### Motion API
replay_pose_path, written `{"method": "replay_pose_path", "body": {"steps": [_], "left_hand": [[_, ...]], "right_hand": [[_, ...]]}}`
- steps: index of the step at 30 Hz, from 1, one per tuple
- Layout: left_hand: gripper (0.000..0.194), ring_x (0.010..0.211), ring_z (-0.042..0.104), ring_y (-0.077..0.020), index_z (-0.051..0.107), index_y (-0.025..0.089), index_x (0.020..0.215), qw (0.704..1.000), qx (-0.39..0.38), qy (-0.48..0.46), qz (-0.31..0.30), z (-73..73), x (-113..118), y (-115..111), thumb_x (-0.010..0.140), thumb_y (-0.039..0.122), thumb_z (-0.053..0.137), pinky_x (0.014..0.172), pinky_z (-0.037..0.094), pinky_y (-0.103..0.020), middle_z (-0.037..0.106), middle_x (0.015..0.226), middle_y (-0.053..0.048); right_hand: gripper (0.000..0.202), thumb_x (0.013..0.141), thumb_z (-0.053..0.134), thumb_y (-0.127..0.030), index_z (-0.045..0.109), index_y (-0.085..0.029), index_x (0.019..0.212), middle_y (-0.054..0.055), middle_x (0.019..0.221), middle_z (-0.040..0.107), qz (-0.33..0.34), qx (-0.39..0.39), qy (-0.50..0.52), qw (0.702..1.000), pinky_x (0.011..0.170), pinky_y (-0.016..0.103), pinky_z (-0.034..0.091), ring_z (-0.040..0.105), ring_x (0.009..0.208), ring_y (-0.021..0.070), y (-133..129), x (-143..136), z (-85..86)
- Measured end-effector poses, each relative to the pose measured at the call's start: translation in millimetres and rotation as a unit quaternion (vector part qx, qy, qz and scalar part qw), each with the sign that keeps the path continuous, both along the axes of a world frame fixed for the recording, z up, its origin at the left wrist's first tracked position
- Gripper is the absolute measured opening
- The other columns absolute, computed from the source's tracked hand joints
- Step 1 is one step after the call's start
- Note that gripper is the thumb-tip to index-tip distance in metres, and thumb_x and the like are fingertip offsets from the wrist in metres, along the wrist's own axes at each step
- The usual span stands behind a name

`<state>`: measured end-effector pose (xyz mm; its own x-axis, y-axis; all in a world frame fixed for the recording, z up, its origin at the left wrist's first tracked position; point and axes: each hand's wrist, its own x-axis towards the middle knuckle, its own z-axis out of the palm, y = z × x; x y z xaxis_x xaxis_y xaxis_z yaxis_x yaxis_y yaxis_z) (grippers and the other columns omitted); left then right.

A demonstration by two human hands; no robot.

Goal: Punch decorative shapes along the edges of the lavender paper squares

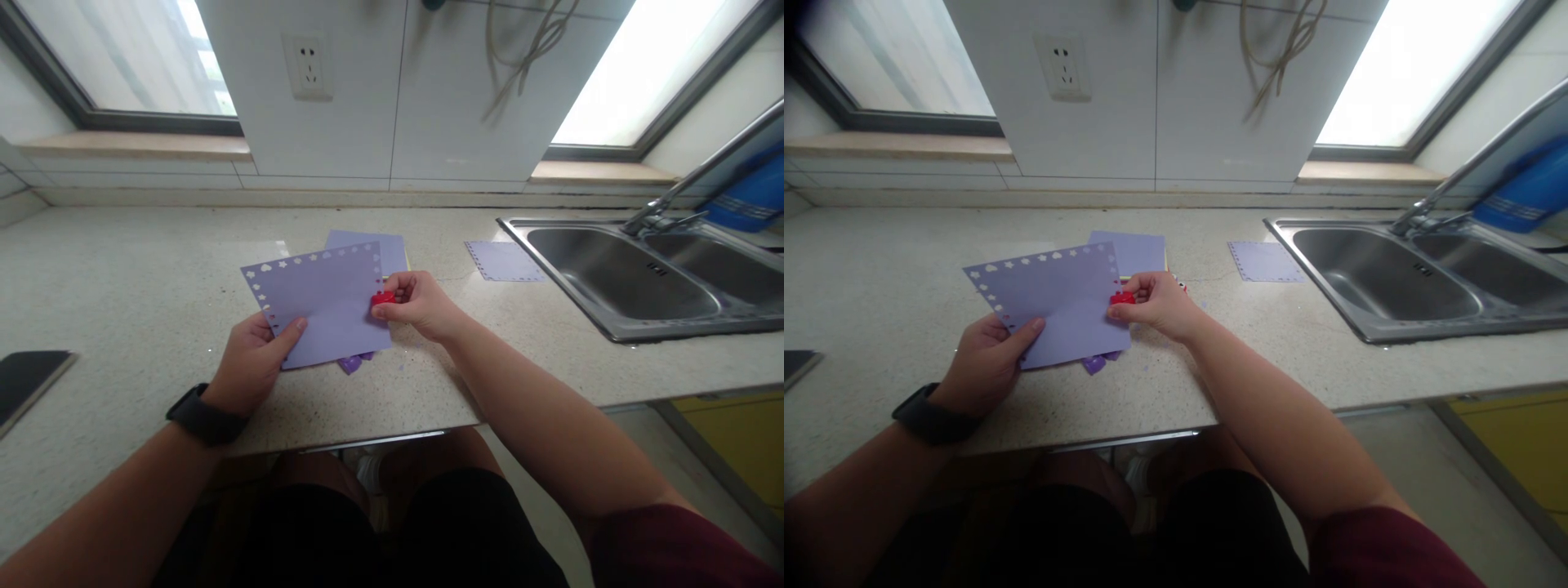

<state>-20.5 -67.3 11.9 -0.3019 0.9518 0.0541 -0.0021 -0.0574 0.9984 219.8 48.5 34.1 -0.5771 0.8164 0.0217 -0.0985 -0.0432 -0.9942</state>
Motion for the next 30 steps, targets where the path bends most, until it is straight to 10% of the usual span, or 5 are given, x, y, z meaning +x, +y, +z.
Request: {"method": "replay_pose_path", "body": {"steps": [30], "left_hand": [[0.046, 0.101, 0.077, -0.029, 0.076, 0.015, 0.112, 0.991, 0.023, -0.126, 0.031, -6.2, -1, 10, 0.076, 0.041, 0.089, 0.092, 0.062, -0.044, 0.081, 0.111, -0.011]], "right_hand": [[0.034, 0.087, 0.074, -0.053, 0.077, -0.02, 0.086, 0.004, 0.073, 0.069, -0.166, 0.206, -0.163, 0.95, 0.06, 0.033, 0.04, 0.055, 0.064, 0.0169, 27, 25, -2.2]]}}
